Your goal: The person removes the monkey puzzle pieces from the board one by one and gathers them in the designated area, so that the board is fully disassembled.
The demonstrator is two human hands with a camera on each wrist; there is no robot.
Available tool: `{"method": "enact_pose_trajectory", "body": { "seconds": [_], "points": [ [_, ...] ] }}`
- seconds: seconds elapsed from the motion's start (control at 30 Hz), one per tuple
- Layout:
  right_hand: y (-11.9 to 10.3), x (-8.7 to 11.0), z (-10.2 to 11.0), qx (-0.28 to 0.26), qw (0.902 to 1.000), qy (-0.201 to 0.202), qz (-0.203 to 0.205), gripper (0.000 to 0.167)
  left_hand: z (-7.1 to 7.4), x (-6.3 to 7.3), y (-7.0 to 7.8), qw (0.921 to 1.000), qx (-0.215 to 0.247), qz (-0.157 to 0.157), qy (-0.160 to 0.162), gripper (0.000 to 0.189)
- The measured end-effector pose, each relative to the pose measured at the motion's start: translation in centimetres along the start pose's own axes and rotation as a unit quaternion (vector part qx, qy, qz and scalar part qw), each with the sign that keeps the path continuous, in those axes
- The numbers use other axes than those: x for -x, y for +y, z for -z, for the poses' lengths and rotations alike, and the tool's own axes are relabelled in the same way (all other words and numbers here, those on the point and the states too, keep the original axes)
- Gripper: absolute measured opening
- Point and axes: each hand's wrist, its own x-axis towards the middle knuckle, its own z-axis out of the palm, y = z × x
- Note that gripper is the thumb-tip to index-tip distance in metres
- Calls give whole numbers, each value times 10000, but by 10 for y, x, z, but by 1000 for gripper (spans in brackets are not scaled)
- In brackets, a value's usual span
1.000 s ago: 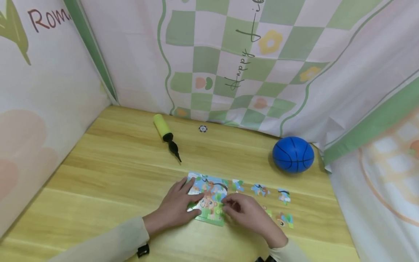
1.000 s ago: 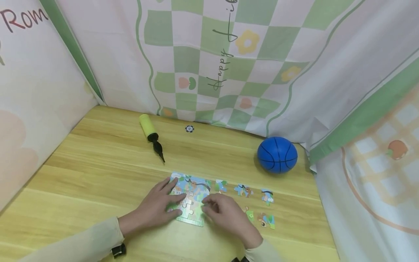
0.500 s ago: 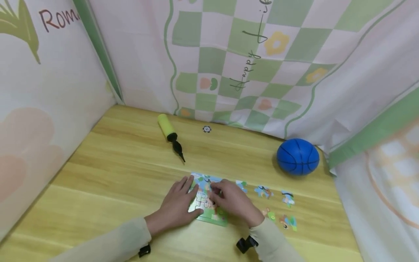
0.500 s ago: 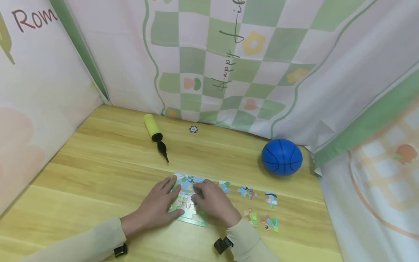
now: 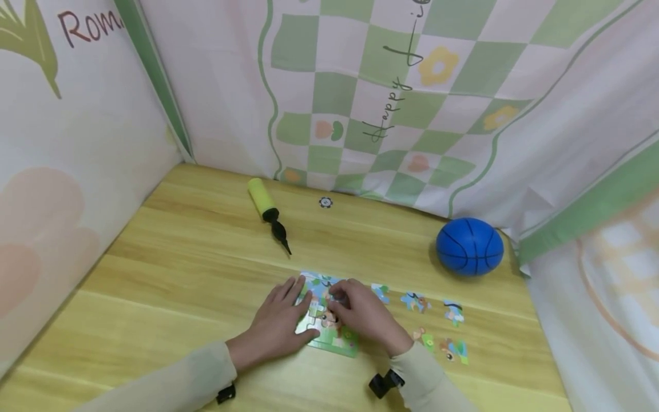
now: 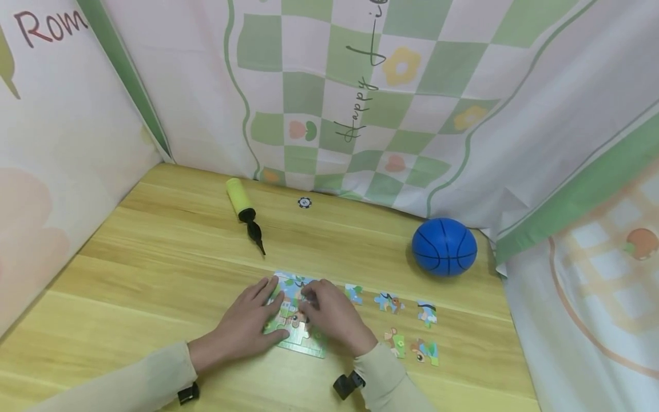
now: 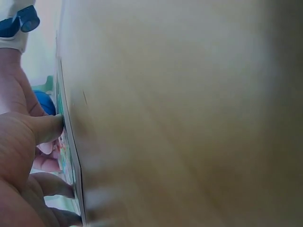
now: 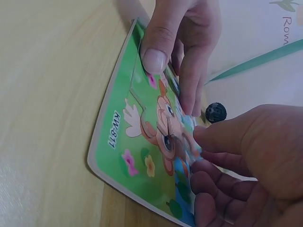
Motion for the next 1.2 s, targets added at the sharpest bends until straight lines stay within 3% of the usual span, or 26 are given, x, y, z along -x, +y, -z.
{"method": "enact_pose_trajectory", "body": {
  "seconds": [0.2, 0.4, 0.53, 0.8, 1.2],
  "points": [
    [0, 2, 2, -697, 9975, -143, -33, 19, 1, 0, 1, 10000, 29, 43, -82, 81],
    [1, 14, 19, -1066, 9939, 209, -187, 20, 1, 0, 2, 10000, 38, -19, -85, 81],
    [16, 34, 38, -993, 9934, 369, -450, 20, 1, 1, 3, 9999, 77, -56, -95, 81],
    [53, 79, 50, -1063, 9905, 50, -870, 21, 1, 2, 0, 10000, 14, -50, -47, 82],
    [52, 82, 46, -385, 9926, 424, -1071, 15, -2, 1, 0, 10000, 35, -19, -39, 82]
  ]
}}
